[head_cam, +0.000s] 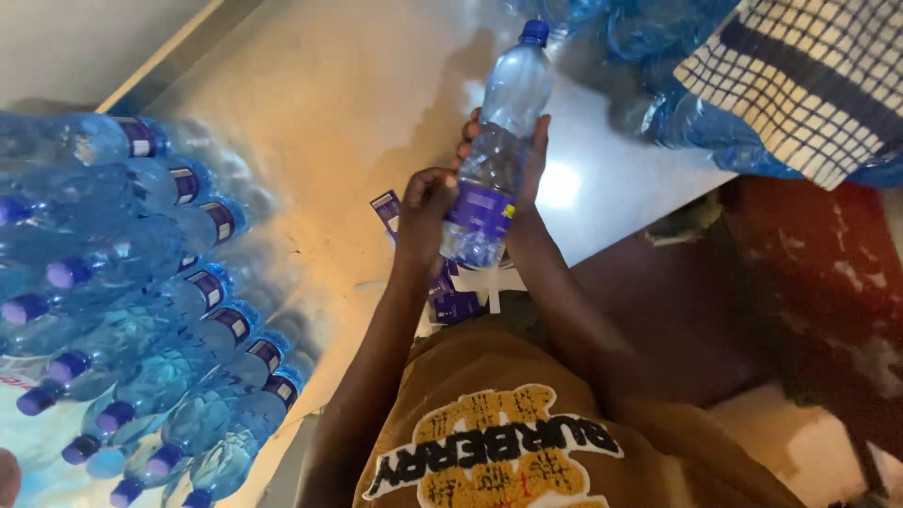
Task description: Manually applying adhesive labels to plastic water bottles at a production station.
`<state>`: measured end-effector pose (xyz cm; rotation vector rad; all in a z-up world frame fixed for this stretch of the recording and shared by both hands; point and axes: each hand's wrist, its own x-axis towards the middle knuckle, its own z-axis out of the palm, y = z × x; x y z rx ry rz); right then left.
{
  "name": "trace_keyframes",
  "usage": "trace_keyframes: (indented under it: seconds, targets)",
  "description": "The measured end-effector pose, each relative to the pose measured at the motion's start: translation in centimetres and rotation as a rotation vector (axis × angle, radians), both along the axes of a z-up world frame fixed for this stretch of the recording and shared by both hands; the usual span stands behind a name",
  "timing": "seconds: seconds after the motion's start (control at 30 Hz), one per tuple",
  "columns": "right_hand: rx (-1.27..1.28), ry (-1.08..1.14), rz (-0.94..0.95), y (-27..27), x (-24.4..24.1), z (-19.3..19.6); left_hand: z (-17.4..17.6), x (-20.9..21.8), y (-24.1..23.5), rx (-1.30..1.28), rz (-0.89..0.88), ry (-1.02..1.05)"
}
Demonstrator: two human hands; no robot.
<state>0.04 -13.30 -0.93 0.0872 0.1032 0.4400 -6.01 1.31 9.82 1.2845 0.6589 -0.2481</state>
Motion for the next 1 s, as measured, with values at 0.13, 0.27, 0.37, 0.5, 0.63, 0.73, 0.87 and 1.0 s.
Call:
trace_keyframes:
  seconds: [0.13,0.27,0.37,0.5,0.63,0.73,0.87,1.0]
  targets:
    - [0.152,-0.226,-0.009,0.0,-0.1,6.5,3.5,-1.5,-1.3,-0.29,0.0,-0.098]
    - [0.066,-0.343,0.003,-0.8,-0.3,6.5,6.4,-3.5,-0.7,0.149,-0.061,-0.309]
    - [-0.219,-0.321,-0.097,0.1,-1.6,9.1,10.4,-6.7,-0.1,0.778,-0.291,-0.623]
    - [-0.544,-0.394,-0.046,2.0,-2.4,9.3,9.2,-8.3,3.6,0.9,-0.459,-0.335]
    - [-1.01,-0.459,0.025,5.6,-4.1,4.6,9.6,-7.7,10.6,0.453,-0.57,-0.207]
    - [-1.32,-0.695,0.075,11.6,-7.1,8.6,8.3,-9.0,12.9,0.6,-0.338,-0.116]
    - [-1.392,-1.113,0.239,19.8,-8.5,11.9,2.9,-11.6,17.5,0.784,-0.013,0.08]
    - [-1.408,-1.351,0.328,22.3,-8.6,12.2,-6.8,-13.6,23.0,1.001,0.139,-0.025]
